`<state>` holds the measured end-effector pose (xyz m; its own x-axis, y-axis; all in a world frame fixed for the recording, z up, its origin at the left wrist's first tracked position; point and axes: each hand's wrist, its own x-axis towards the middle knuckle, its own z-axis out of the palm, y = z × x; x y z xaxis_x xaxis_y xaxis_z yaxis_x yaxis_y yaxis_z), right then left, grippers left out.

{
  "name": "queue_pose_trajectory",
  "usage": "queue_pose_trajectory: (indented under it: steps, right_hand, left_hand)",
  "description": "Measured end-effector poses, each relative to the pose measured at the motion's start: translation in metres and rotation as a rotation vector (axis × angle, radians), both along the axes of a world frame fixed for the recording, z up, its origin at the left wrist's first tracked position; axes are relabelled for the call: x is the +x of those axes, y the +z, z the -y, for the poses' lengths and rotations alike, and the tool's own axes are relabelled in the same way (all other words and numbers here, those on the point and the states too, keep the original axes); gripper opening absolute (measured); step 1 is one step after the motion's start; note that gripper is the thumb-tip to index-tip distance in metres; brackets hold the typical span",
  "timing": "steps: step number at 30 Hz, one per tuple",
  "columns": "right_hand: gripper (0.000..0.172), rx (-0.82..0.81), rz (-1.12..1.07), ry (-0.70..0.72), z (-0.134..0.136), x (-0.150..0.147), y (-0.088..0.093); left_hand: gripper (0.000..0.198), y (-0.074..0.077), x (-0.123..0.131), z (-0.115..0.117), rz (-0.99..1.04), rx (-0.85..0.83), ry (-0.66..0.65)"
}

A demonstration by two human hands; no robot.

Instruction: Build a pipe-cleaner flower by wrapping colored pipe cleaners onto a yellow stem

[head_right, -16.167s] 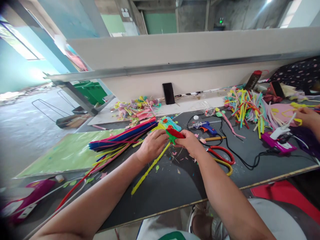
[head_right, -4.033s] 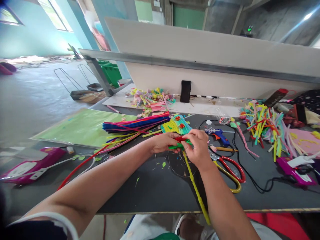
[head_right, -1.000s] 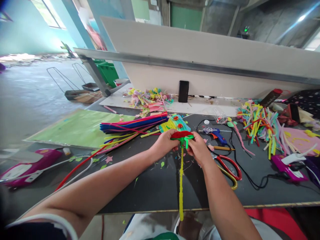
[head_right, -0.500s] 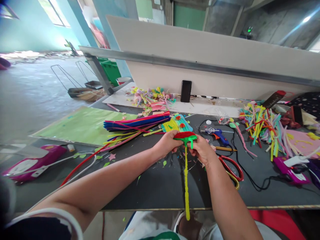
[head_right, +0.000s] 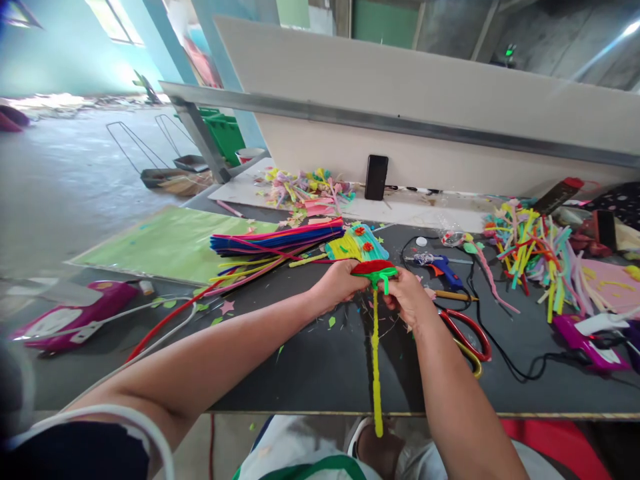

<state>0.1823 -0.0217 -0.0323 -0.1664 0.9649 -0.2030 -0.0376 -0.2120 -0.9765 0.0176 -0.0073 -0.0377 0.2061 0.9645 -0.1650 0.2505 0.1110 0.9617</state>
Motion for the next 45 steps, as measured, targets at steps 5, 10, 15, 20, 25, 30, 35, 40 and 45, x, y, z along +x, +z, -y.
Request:
queue_pose_trajectory:
  steps: [5, 10, 15, 20, 25, 30, 35, 40, 45]
  right_hand:
    - [0.029, -0.069, -0.016, 0.040, 0.000, 0.002, -0.001]
    - [0.025, -0.043, -0.045, 0.071, 0.000, 0.001, -0.004]
    - [0.018, -0.073, 0.039, 0.142, -0.002, 0.003, -0.007]
    - [0.016, -0.126, 0.146, 0.169, -0.004, 0.007, -0.009]
    - [0.018, -0.123, 0.181, 0.172, -0.002, 0.007, -0.007]
    - [0.017, -0.104, 0.113, 0.201, -0.001, 0.010, -0.007]
    - [0.007, -0.034, 0.301, 0.155, -0.001, 0.012, -0.005]
    - [0.008, -0.021, 0.295, 0.121, -0.002, 0.013, -0.003]
    - [0.018, -0.176, 0.066, 0.098, -0.004, 0.015, -0.003]
  left_hand:
    - [0.015, 0.003, 0.002, 0.003, -0.206, 0.174, 0.018]
    - [0.008, 0.004, 0.002, 0.003, -0.256, 0.317, 0.092]
    - [0.015, -0.002, 0.003, 0.002, 0.055, 0.078, -0.019]
    - [0.012, -0.003, -0.005, -0.005, 0.298, -0.133, -0.205]
    - [0.019, 0.005, -0.018, -0.015, 0.413, -0.332, -0.396]
    - [0.031, 0.007, -0.021, -0.017, 0.433, -0.402, -0.442]
    - [0.036, 0.002, -0.019, -0.016, 0.378, -0.345, -0.424]
    - [0.033, -0.004, -0.014, -0.013, 0.288, -0.277, -0.328]
    - [0.034, -0.004, -0.013, -0.013, 0.221, -0.255, -0.243]
